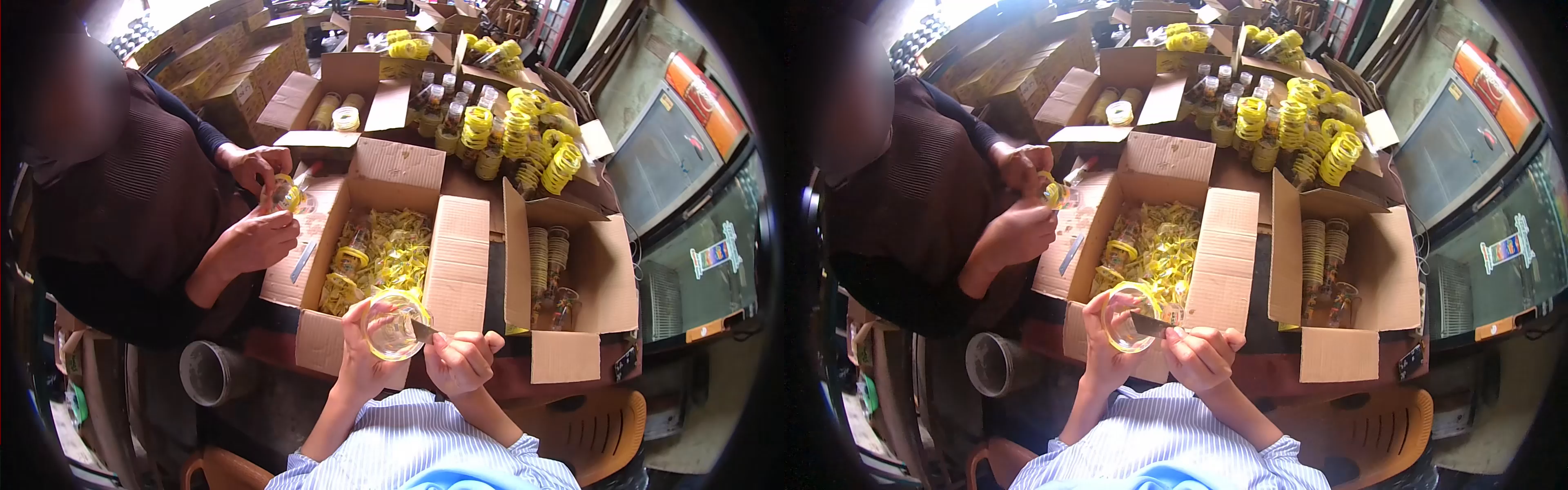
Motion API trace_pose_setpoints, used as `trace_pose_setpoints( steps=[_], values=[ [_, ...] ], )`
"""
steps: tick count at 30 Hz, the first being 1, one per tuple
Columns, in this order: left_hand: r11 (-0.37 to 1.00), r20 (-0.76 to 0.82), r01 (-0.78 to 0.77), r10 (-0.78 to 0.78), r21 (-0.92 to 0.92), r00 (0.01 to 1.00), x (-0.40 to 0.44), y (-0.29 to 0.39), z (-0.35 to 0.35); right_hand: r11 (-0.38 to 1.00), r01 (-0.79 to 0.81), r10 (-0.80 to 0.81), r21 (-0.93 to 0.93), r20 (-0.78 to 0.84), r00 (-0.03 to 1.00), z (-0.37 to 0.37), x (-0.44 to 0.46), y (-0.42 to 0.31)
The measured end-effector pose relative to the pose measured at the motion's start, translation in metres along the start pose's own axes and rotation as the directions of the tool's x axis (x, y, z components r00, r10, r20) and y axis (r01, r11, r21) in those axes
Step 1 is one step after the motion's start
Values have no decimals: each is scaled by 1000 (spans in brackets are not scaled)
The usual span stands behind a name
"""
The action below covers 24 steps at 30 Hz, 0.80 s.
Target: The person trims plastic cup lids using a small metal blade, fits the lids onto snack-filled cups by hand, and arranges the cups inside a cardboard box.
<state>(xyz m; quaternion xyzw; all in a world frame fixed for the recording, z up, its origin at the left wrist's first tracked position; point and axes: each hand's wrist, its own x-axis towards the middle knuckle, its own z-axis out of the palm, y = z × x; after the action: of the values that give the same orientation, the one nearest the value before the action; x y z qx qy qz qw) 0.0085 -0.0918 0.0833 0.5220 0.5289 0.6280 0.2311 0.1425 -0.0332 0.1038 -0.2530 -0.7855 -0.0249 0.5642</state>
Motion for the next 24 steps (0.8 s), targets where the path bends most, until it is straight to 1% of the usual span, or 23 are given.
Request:
trace_pose_setpoints(
  steps=[3,9,12,15,18,21,24],
  values=[
    [997,-21,38,-39,-68,999,0,4,6,1000,7,-7,26,3,1000,-1,7,4],
    [997,5,46,-45,-56,999,2,3,8,999,9,-9,38,-19,1000,4,13,10],
    [1000,37,-8,8,-4,999,1,-4,4,999,5,-4,43,-9,1000,7,11,12],
    [999,18,41,-41,-34,999,2,-4,1,999,0,-1,50,6,1000,8,12,13],
    [999,22,35,-35,8,999,4,-5,-3,998,-25,25,59,-4,1000,10,2,15],
    [999,61,20,-23,50,998,7,-3,-8,999,-23,23,46,-6,1000,13,5,15],
    [988,115,-46,30,146,993,7,-1,-10,1000,8,-8,8,-2,1000,16,15,18]
  ],
)
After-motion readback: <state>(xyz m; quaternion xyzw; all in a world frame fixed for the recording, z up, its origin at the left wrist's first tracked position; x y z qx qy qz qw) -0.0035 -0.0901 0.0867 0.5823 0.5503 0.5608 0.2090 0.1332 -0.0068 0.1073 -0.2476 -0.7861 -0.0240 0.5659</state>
